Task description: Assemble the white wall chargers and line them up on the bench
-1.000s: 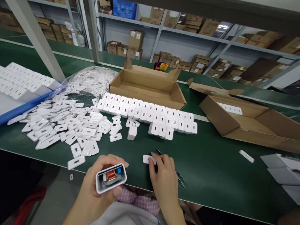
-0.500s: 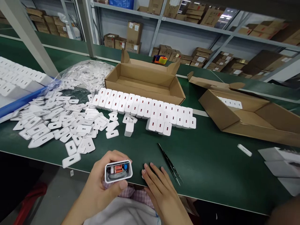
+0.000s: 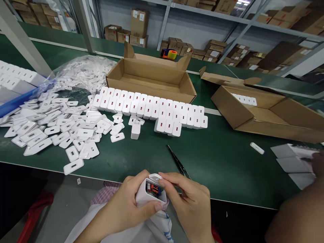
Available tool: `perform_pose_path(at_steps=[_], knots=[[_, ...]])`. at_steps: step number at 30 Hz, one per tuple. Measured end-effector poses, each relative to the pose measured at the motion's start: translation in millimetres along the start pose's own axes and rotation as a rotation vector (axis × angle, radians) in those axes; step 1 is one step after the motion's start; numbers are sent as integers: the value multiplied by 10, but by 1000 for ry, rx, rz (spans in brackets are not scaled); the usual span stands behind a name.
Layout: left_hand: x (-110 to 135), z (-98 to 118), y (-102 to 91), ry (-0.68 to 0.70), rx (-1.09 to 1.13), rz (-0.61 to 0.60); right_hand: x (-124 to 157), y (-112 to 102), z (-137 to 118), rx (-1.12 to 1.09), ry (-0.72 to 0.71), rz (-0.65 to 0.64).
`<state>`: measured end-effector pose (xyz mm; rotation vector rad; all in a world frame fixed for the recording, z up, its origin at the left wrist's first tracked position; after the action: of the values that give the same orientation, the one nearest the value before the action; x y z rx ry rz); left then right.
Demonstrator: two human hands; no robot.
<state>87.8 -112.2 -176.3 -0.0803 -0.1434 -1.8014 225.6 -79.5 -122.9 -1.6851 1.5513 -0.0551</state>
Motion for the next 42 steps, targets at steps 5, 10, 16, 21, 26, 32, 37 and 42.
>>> perform_pose_path(at_steps=[5,10,16,21,26,32,37,42], knots=[[-41,6,15,-9,45,-14,51,28,7,-13,-10,-29],[-62,-3,13,-49,73,-30,72,40,-12,-15,-82,10],[-74,-14,27,-63,66,-20,82,36,-23,9,-117,44],[-86,-18,18,-83,42,3,98,43,-58,40,-182,41],[-61,-56,3,-96,27,28,99,51,-80,15,-224,-7],[-72,-71,84,-118,146,-43,90,29,-95,28,-221,-25],[-42,-127,65,-196,204,21,144,63,-87,40,-244,-65],[19,-194,33,-180,306,75,168,89,-106,59,-163,-106]])
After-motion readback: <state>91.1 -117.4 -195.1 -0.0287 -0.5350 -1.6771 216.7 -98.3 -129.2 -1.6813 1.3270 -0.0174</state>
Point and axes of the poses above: each hand's wrist, its own x-axis away from the middle knuckle, its own y-axis out of the palm, z = x × y, the point moved 5 cm from there along -x, towards the middle knuckle, and after that the axes turned 11 degrees about x, right-handed, at the moved point
